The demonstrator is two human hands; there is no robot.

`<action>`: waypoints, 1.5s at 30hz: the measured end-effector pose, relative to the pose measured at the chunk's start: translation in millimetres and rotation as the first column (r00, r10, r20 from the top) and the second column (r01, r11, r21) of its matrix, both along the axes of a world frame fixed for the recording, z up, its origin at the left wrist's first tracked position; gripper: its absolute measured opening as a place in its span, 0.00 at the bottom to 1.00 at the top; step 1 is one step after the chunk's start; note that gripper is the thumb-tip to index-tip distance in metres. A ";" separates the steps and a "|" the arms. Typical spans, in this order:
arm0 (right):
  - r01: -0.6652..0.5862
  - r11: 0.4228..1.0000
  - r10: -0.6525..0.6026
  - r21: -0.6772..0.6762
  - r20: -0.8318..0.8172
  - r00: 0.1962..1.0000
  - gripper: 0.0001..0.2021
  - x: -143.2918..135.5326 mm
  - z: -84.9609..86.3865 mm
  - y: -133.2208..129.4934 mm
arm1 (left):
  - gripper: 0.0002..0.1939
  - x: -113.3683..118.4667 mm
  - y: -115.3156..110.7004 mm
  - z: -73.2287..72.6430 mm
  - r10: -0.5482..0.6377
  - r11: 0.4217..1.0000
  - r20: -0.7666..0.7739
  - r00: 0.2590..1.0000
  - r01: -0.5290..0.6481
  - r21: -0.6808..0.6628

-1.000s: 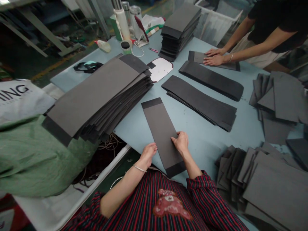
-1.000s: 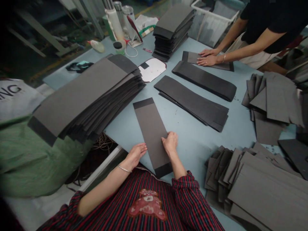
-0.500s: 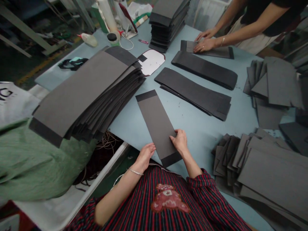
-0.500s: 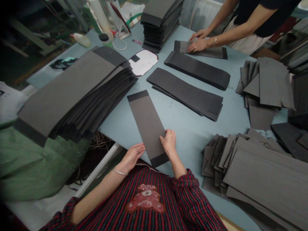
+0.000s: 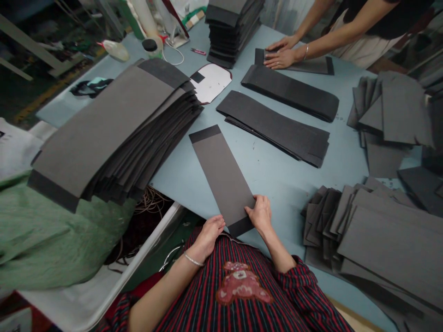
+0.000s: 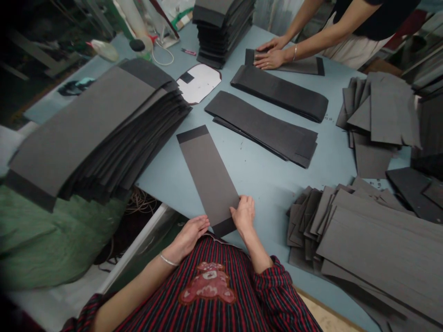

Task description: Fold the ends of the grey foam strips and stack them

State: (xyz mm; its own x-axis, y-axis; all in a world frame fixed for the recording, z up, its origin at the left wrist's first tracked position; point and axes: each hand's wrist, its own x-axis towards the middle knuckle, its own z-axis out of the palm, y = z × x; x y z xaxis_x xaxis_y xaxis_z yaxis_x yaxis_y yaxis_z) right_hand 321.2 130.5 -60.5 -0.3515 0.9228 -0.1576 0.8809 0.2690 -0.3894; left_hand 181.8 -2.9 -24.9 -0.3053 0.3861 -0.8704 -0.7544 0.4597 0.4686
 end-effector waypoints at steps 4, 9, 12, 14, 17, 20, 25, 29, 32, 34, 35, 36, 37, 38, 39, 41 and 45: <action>0.005 1.000 -0.005 -0.009 -0.023 1.000 0.22 2.0 0.5 -1.5 | 0.07 2.6 -5.9 0.6 -0.005 1.000 0.014 1.000 0.005 -0.002; 0.006 1.000 -0.006 -0.011 -0.019 1.000 0.22 1.3 2.6 -3.4 | 0.05 8.0 -9.0 -1.8 -0.001 1.000 0.016 1.000 0.001 -0.011; 0.009 1.000 -0.009 -0.002 -0.022 1.000 0.22 0.7 3.1 -4.4 | 0.05 9.6 -7.8 -2.1 0.004 1.000 0.010 1.000 -0.004 -0.013; 0.012 1.000 -0.012 0.007 -0.020 1.000 0.22 0.9 3.1 -5.2 | 0.05 10.0 -6.8 -1.3 0.004 1.000 0.010 1.000 -0.004 -0.017; 0.014 1.000 -0.014 0.016 -0.025 1.000 0.21 1.6 2.8 -6.0 | 0.06 10.0 -5.5 1.0 -0.006 1.000 0.015 1.000 0.006 -0.022; 0.020 1.000 -0.020 0.013 -0.029 0.999 0.22 1.6 2.0 -5.3 | 0.06 9.5 -5.1 4.1 -0.021 1.000 0.019 1.000 0.021 -0.014; -0.010 0.999 0.006 -0.045 -0.085 0.996 0.22 2.5 3.9 -2.4 | 0.09 10.5 -4.4 12.7 -0.074 0.995 0.014 0.997 0.073 0.067; -0.180 0.983 0.167 -0.032 -0.241 0.956 0.24 22.4 23.5 -8.9 | 0.15 12.2 4.5 27.0 -0.142 0.962 -0.021 0.990 0.143 0.233; -0.425 0.902 0.373 -0.073 -0.362 0.854 0.35 49.7 46.4 -19.7 | 0.16 13.9 19.2 40.5 -0.167 0.921 -0.040 0.985 0.170 0.351; -0.508 0.857 0.440 -0.084 -0.392 0.808 0.41 64.0 56.9 -25.9 | 0.15 16.6 31.4 47.7 -0.191 0.880 -0.046 0.980 0.192 0.434; -0.496 0.866 0.434 -0.060 -0.402 0.806 0.41 68.0 59.7 -27.6 | 0.15 18.3 37.9 50.3 -0.212 0.853 -0.047 0.976 0.208 0.478; -0.450 0.893 0.402 -0.018 -0.421 0.813 0.39 69.6 61.0 -28.0 | 0.15 20.2 44.3 52.4 -0.238 0.825 -0.056 0.970 0.232 0.515; -0.374 0.927 0.348 0.034 -0.455 0.820 0.34 69.1 61.5 -27.3 | 0.15 21.8 50.6 54.1 -0.257 0.803 -0.089 0.962 0.264 0.535; -0.276 0.958 0.280 0.084 -0.503 0.818 0.28 67.0 62.1 -25.5 | 0.15 22.8 56.8 56.0 -0.261 0.787 -0.163 0.952 0.307 0.534; -0.168 0.978 0.208 0.122 -0.555 0.805 0.21 64.0 63.6 -23.1 | 0.15 22.7 62.9 58.4 -0.240 0.780 -0.282 0.929 0.358 0.513; 0.019 0.989 0.082 0.149 -0.646 0.759 0.12 58.6 71.2 -18.0 | 0.17 18.8 75.4 66.2 -0.132 0.770 -0.607 0.784 0.467 0.435; 0.152 0.983 -0.026 0.104 -0.736 0.677 0.09 59.5 98.2 -14.8 | 0.24 0.4 105.3 93.7 0.086 0.636 -0.952 0.295 0.719 0.281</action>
